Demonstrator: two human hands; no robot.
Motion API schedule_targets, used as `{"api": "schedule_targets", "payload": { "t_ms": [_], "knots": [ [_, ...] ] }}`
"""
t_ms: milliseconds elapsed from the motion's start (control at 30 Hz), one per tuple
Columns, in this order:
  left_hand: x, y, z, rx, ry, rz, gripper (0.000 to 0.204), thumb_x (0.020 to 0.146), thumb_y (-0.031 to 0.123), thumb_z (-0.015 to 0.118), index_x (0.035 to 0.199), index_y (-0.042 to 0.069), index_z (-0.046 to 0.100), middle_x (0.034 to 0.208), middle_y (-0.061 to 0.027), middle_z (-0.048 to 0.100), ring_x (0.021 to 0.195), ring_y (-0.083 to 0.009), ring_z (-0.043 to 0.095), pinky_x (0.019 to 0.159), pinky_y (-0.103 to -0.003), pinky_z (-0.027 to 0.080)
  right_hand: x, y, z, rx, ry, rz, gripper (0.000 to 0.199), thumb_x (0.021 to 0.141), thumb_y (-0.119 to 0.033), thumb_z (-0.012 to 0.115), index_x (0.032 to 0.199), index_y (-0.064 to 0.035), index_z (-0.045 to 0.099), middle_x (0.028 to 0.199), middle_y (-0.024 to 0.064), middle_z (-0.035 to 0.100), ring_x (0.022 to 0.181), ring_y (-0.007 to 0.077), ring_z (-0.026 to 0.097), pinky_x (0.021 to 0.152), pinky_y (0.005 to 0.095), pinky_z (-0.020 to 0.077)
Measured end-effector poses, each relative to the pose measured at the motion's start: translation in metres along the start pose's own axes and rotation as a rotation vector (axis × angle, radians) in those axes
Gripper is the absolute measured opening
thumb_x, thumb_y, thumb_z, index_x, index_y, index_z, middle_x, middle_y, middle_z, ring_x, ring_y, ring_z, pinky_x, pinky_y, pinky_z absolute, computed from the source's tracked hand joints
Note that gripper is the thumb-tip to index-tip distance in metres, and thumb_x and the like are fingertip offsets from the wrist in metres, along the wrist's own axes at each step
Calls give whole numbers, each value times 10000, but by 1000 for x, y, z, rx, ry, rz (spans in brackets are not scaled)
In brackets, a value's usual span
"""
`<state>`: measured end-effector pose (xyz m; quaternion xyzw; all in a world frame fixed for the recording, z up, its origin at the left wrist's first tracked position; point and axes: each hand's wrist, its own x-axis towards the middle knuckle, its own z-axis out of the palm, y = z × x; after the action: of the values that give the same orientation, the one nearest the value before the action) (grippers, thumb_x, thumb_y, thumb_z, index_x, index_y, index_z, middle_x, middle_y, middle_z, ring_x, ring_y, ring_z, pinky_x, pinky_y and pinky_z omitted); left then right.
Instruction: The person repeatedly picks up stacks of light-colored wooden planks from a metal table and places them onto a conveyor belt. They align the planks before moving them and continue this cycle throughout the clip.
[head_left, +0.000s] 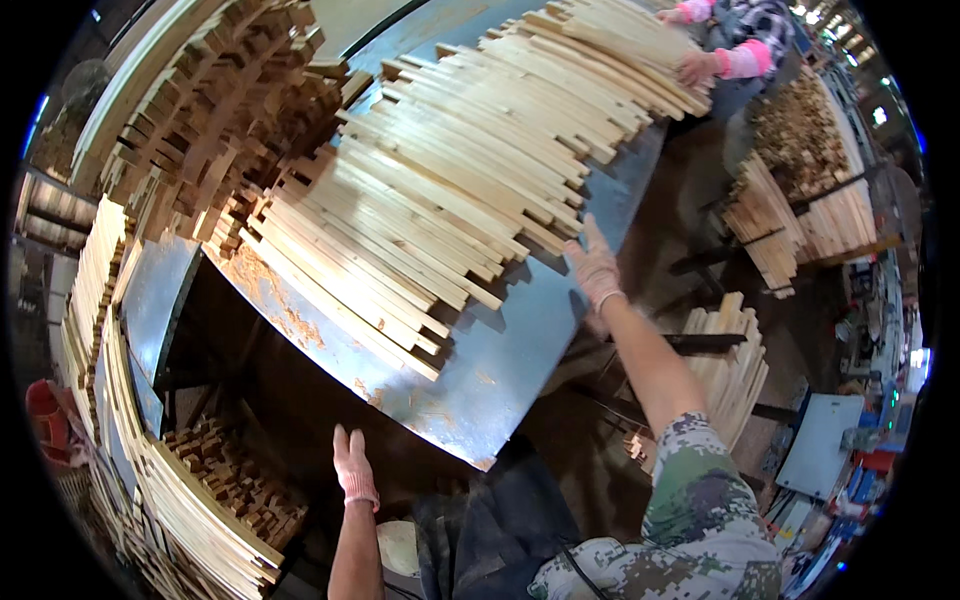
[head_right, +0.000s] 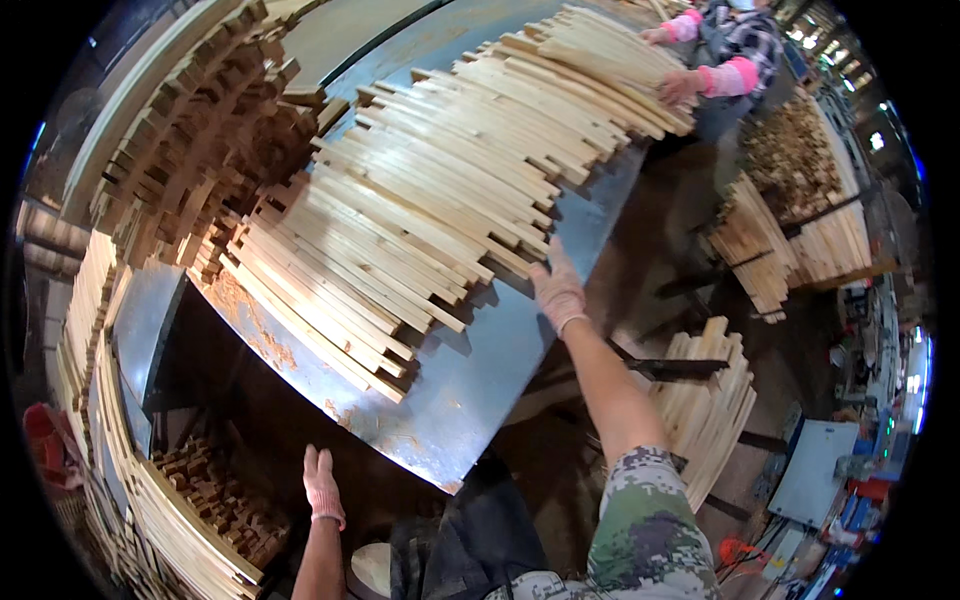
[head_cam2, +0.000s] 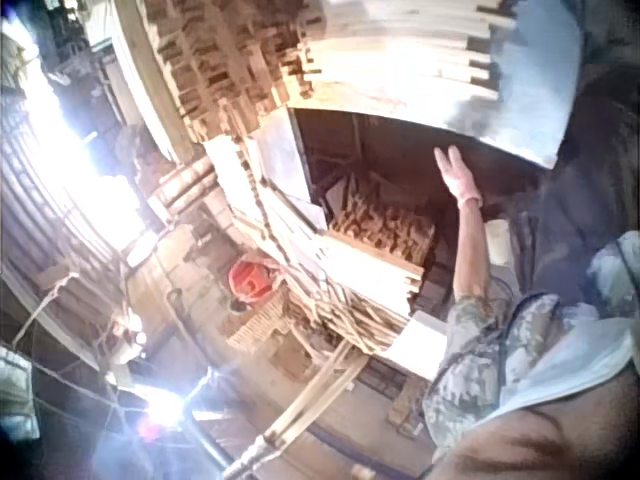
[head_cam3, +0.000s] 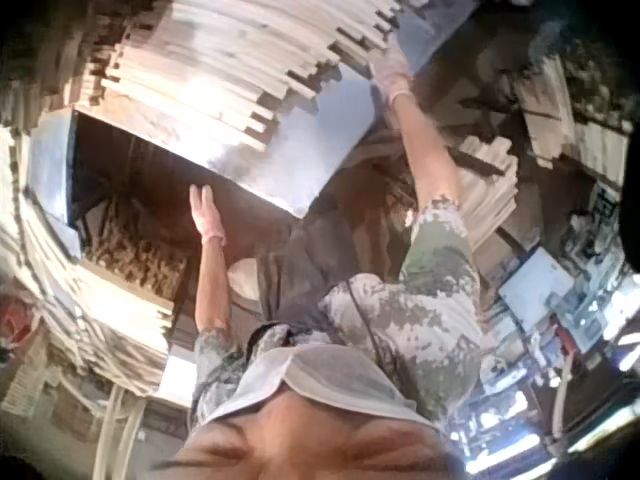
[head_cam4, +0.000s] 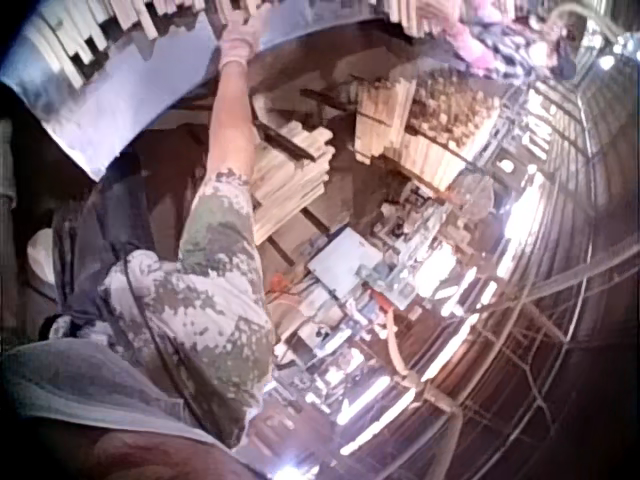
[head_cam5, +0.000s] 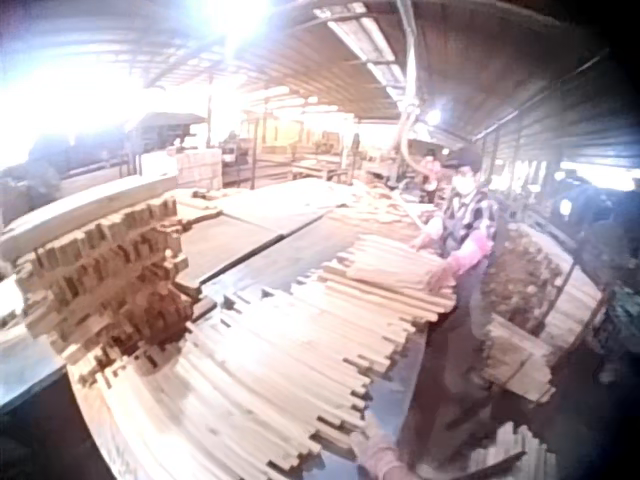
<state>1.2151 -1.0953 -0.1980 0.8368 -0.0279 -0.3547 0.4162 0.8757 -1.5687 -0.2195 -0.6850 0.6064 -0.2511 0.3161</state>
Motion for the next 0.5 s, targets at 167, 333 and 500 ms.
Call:
{"api": "schedule_targets", "payload": {
  "t_ms": [167,333,500],
  "knots": [
    [90,51,48,-142,70,296,663,1056,306,694,1598,-20,493,1634,-212,523,1503,-349,497,1265,-399,365,53,15,31,51,14,57,680,1050,-295,654,1636,-13,455,1625,246,521,1493,396,505,1238,393,391],
    [159,58,65,250,182,418,659,1058,362,695,1587,9,521,1684,-243,431,1545,-406,425,1277,-446,357,20,17,35,453,-89,120,601,1117,-253,593,1628,31,456,1651,179,520,1519,284,484,1255,342,355],
    [169,52,54,-182,247,176,654,1059,364,688,1562,-28,543,1670,-255,447,1545,-365,440,1233,-420,388,-51,3,26,320,-449,232,530,1088,-190,636,1561,32,548,1521,191,637,1404,256,598,1205,355,435]
  ]
}}
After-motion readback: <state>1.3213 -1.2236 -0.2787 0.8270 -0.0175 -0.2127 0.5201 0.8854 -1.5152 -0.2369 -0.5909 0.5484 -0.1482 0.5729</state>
